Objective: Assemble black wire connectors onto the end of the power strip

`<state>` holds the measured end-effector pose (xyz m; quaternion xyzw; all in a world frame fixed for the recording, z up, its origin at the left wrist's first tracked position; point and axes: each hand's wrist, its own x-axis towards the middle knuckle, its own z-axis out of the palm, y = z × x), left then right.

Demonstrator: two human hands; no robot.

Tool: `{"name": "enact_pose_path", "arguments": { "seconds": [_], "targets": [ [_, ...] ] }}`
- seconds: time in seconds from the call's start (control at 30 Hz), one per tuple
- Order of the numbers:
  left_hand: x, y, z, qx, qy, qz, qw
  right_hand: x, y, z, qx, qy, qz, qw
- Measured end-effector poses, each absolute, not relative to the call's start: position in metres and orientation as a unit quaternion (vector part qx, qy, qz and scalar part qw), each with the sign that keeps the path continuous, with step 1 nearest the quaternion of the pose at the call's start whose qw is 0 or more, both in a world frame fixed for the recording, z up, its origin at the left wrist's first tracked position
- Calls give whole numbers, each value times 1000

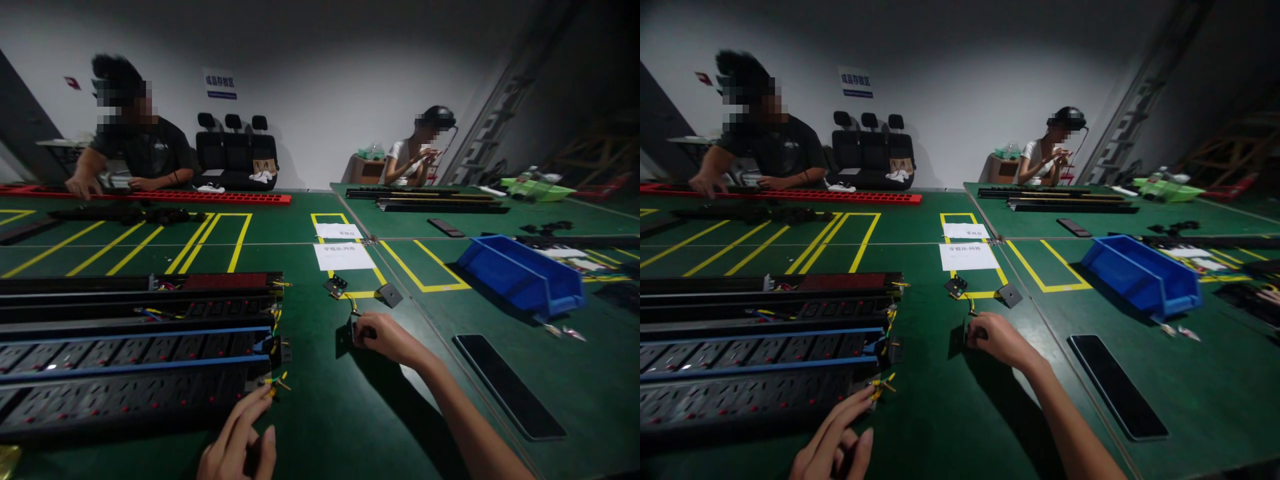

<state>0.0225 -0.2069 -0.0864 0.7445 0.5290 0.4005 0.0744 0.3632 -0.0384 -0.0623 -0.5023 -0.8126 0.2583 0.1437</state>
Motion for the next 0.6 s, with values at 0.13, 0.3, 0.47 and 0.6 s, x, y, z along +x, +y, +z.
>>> {"name": "enact_pose_path", "arguments": {
  "seconds": [0.13,0.3,0.47,0.6],
  "targets": [
    [26,-206,-86,752,529,389,56,336,-53,-61,-440,-834,302,140],
    [27,-208,-85,769,539,337,70,292,-83,-59,-348,-881,297,122],
    [28,-209,-84,782,536,310,73,269,-104,-56,-264,-925,254,96],
    [29,-207,-89,779,537,319,62,266,-107,-53,-250,-935,243,67]
  ]
}}
